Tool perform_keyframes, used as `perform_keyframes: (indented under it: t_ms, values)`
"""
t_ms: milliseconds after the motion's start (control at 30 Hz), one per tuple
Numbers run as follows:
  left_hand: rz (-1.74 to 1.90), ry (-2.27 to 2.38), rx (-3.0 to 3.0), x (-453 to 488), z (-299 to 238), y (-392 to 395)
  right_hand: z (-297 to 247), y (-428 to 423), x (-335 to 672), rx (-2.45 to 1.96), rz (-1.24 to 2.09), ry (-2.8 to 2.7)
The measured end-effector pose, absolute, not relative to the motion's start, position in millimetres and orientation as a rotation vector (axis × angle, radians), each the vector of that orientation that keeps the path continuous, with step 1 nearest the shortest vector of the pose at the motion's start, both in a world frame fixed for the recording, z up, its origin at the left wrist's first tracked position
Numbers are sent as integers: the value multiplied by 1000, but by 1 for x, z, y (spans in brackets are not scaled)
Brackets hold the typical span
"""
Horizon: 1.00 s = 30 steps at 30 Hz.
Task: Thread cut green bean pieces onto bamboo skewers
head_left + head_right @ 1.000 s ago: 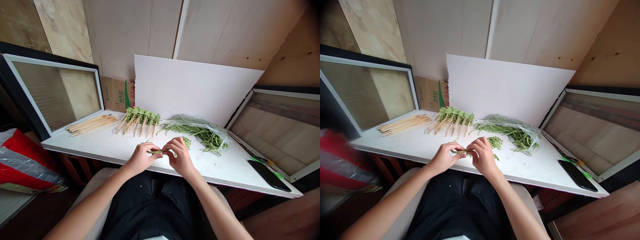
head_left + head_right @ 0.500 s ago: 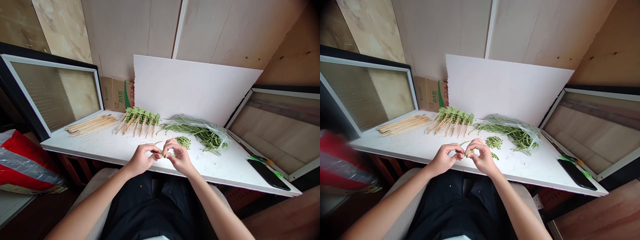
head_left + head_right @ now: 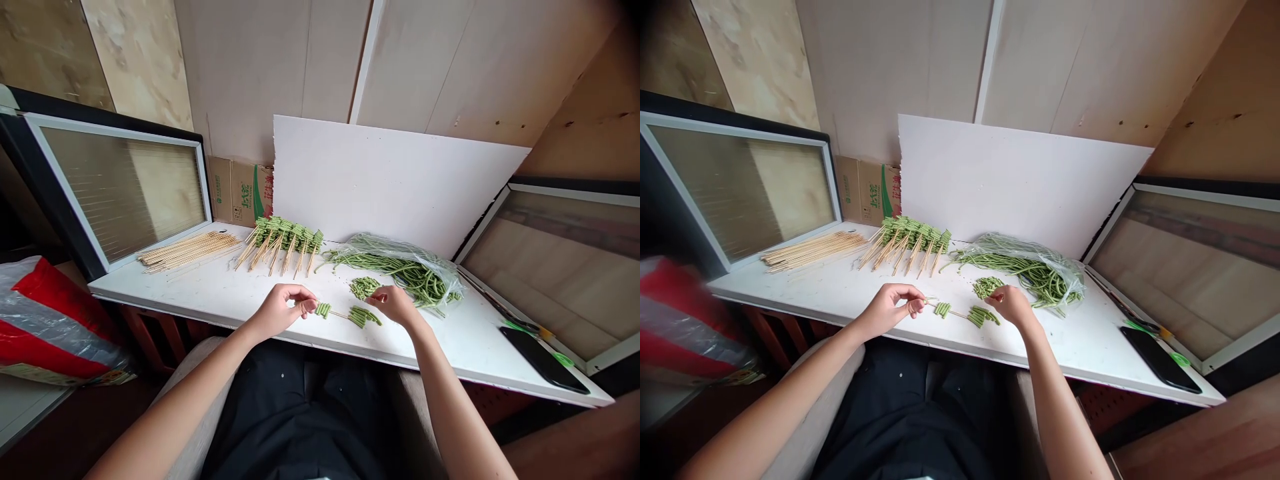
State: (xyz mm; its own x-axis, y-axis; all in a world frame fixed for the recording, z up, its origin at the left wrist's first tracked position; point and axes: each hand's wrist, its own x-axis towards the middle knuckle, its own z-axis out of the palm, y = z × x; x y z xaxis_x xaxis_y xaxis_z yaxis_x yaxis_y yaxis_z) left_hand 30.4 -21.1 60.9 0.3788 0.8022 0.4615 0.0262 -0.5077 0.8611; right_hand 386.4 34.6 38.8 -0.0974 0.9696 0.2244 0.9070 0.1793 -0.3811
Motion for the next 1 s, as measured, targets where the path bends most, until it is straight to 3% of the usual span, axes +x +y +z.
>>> perform_keyframes:
  t_ms: [200,533,800,1000]
  values:
    - [1130,774,1848,33,64,-28,31,36,389,-2248,239,-2073]
    - [1184,765,1996,30,51,-16,48,27,381,-2241,182,-2047]
    - [1183,762,2049,37,48,-21,88,-19,314,-1232,611,-2186]
    - [1206,777,2024,44,54,-31,79,-43,264,-869,400,-2139]
